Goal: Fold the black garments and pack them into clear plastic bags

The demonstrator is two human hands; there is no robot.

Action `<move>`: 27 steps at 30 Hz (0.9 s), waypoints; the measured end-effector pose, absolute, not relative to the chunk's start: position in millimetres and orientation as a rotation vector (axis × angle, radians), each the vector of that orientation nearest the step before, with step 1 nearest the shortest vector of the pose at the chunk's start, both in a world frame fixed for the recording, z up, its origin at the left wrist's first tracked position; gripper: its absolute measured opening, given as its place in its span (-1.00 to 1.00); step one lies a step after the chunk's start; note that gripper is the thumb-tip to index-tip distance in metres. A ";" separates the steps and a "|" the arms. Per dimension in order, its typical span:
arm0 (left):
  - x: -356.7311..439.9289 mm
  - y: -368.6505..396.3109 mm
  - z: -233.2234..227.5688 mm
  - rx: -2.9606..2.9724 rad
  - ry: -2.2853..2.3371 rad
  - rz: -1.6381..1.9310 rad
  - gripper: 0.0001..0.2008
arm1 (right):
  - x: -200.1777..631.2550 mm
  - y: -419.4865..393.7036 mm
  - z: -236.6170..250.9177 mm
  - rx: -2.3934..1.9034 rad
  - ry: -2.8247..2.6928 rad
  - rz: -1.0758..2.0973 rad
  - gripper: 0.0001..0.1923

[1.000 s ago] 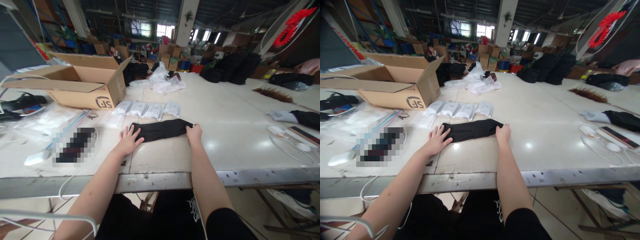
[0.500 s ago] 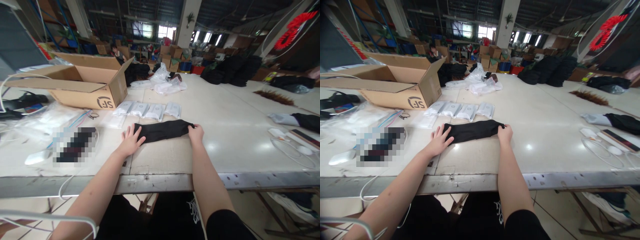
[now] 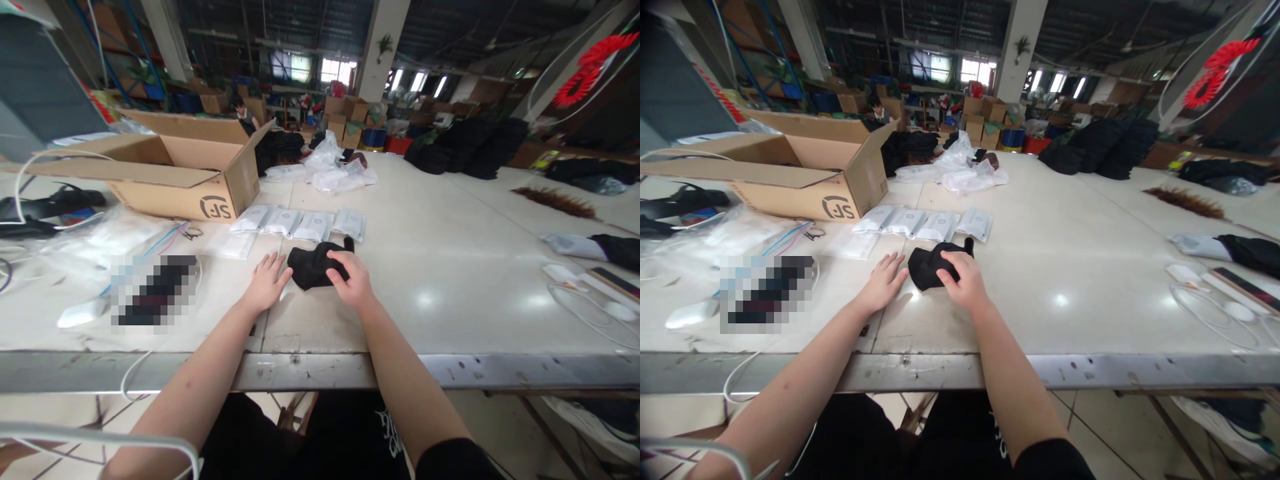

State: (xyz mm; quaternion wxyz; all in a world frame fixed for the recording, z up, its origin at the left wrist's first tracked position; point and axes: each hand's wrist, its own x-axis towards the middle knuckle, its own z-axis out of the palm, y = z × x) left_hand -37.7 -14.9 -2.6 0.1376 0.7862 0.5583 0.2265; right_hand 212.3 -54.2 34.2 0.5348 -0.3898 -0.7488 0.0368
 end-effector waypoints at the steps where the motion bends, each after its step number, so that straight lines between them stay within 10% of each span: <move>1: -37.8 -13.7 -3.5 2.276 1.603 0.682 -0.34 | 204.0 -55.3 33.6 -0.928 -1.797 0.068 -0.71; 11: -32.2 -11.8 -8.2 2.463 1.385 0.788 -0.25 | 210.5 -34.2 7.2 -1.645 -1.911 0.135 -0.47; 18: -32.9 -7.0 -4.3 2.492 1.230 1.077 -0.73 | 209.8 -36.5 9.7 -1.693 -2.073 0.255 -0.44; 27: -38.6 -12.9 4.3 2.425 1.405 1.165 -0.54 | 199.0 -36.0 8.7 -1.759 -2.126 0.234 -0.37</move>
